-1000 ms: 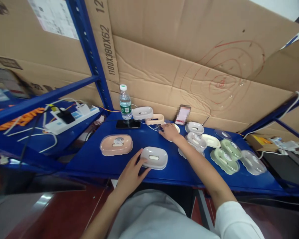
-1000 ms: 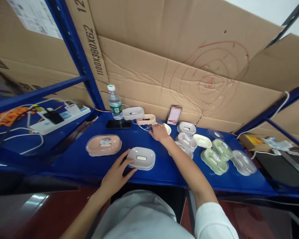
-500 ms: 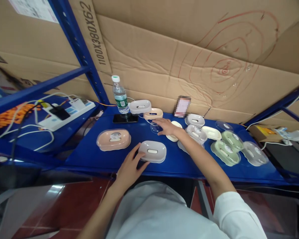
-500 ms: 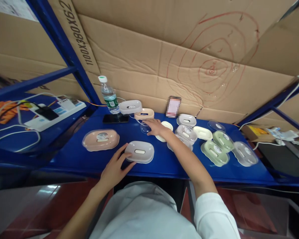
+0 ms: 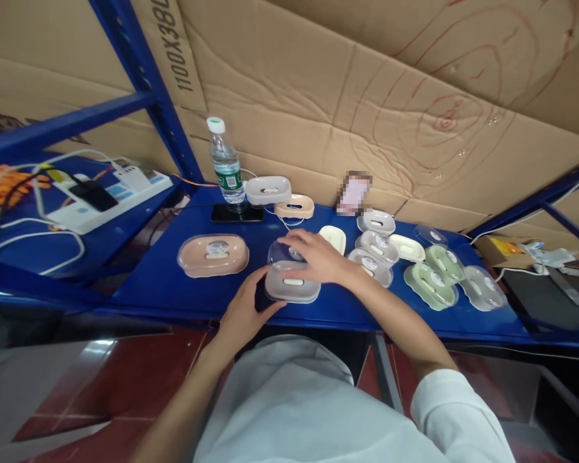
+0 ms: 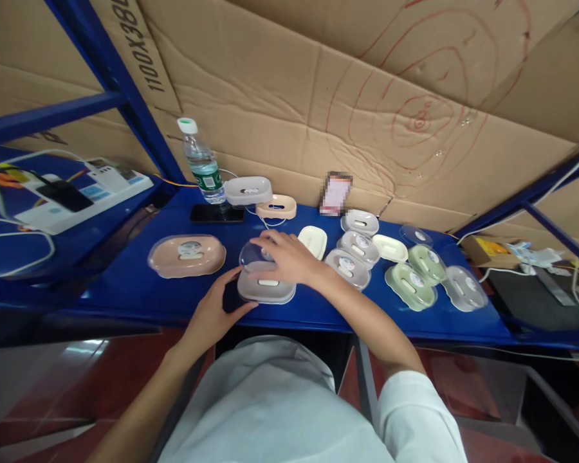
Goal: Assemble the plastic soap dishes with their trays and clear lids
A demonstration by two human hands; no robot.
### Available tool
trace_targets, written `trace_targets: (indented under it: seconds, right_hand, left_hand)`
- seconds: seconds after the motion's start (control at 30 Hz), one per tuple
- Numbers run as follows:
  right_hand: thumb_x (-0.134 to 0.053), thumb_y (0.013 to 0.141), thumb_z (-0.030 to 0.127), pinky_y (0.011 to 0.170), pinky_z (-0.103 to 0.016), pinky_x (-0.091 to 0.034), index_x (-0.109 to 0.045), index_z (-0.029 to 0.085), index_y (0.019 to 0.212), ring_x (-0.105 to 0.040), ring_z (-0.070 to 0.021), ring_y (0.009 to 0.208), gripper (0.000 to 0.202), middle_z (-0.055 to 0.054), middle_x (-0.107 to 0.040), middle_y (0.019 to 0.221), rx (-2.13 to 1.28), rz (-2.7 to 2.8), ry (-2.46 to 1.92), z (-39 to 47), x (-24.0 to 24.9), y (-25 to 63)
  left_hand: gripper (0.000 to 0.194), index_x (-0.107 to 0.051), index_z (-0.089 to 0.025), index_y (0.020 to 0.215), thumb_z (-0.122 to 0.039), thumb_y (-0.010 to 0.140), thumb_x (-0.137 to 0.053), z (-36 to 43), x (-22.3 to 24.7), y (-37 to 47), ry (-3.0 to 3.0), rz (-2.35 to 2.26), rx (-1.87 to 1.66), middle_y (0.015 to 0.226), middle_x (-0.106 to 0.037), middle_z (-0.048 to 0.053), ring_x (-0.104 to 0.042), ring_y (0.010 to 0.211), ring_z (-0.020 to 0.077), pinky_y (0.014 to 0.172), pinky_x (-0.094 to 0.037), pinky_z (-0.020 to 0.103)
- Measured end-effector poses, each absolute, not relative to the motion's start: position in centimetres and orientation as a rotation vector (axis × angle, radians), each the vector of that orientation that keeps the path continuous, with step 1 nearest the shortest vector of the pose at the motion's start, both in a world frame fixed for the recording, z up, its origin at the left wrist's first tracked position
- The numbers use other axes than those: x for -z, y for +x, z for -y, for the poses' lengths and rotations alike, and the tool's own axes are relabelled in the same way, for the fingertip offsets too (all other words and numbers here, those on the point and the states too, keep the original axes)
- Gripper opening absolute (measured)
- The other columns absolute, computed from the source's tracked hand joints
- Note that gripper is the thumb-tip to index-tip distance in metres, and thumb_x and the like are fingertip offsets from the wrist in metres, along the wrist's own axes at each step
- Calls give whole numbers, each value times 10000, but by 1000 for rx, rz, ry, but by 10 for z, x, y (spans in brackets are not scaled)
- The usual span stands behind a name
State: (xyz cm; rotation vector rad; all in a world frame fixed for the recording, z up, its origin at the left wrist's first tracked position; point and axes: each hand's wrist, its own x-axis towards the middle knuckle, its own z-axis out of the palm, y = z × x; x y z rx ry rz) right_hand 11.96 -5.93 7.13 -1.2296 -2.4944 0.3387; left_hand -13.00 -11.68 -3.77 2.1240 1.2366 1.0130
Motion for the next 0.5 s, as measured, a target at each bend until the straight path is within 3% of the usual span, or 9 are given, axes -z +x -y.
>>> trace_targets:
  seconds: [0.17, 0.5]
  right_hand:
    - [-731, 967, 691, 1175, -546, -464, -530, 185, 1601, -555, -385, 1416, 836, -191, -536, 1602, -268, 2580, -1312, 103, -48, 107]
    - [-584, 1040, 696, 1183, -560, -411, -478, 156, 1646, -457, -389, 1473, 818, -243, -521, 1579, -50, 2689, -1202, 118, -32, 99]
  left_hand:
    - [906, -273, -305, 1690, -537, 967, -765, 115, 38, -133, 2060, -1210, -1018, 1517, -641, 128, -668, 1367, 291, 1160, -552, 493]
    - [909, -314, -337, 1699, -487, 947, -802, 115, 39, -140, 2147, -1169, -980, 1456, -589, 115, -650, 1308, 292, 1159, -536, 482]
